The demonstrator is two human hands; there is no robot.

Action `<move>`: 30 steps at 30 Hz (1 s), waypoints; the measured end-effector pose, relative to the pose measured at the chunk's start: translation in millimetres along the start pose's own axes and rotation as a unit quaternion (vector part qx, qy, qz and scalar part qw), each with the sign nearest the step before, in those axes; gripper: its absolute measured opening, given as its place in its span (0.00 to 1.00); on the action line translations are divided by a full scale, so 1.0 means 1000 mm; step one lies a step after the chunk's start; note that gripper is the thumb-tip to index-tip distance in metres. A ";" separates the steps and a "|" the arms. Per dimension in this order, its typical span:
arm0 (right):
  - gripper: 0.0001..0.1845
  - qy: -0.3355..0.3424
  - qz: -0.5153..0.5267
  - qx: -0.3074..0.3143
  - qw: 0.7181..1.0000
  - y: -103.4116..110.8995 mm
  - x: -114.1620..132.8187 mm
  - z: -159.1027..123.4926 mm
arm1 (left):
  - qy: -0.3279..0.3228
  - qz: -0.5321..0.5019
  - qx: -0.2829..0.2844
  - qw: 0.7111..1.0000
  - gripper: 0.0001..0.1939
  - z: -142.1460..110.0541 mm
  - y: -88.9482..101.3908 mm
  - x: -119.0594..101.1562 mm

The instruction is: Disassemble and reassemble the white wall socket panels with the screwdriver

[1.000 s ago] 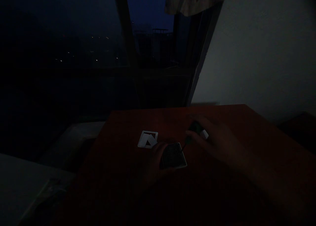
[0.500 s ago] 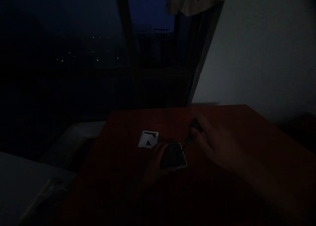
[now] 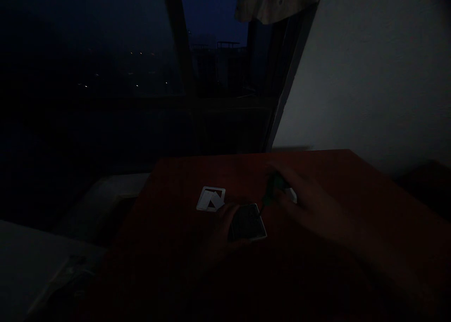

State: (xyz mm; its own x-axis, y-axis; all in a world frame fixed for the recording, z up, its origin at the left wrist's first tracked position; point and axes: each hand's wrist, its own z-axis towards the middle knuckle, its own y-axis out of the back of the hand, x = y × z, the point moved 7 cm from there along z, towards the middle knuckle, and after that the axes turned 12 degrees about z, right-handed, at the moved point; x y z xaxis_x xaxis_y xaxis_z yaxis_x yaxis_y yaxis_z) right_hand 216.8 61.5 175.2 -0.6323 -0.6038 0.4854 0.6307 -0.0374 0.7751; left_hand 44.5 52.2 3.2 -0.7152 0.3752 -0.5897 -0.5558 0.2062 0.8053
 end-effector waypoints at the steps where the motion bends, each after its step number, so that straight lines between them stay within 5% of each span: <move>1: 0.25 -0.018 -0.021 0.002 1.000 -0.001 -0.003 0.001 | 0.004 0.000 0.002 1.000 0.41 0.000 0.000 0.000; 5: 0.25 -0.088 -0.128 -0.018 0.988 0.002 -0.014 0.003 | 0.006 -0.006 0.010 1.000 0.42 0.001 0.002 -0.002; 11: 0.24 0.015 0.049 -0.001 0.999 -0.001 -0.001 -0.002 | 0.001 -0.010 0.007 1.000 0.41 0.000 0.000 0.000; 17: 0.26 -0.066 -0.076 -0.038 0.994 0.000 -0.010 0.002 | -0.008 0.007 0.000 1.000 0.41 0.000 0.000 -0.001; 22: 0.29 0.011 0.014 -0.033 0.999 -0.001 0.001 -0.002 | -0.002 0.008 0.007 1.000 0.42 0.000 0.000 0.000; 27: 0.29 -0.054 -0.114 -0.058 0.990 -0.002 -0.009 -0.002 | -0.006 0.002 0.005 1.000 0.40 -0.001 0.000 -0.001; 30: 0.28 -0.036 -0.068 -0.044 0.996 -0.002 -0.004 0.000 | 0.001 0.005 0.007 1.000 0.41 -0.001 -0.001 0.000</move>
State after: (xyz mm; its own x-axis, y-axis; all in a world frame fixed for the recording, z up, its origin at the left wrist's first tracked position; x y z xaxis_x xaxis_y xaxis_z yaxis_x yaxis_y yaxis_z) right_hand 218.5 63.8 171.4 -0.7434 -0.5301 0.4079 0.5717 -0.1869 0.7989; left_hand 44.7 51.4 2.8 -0.7219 0.3760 -0.5809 -0.5419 0.2148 0.8125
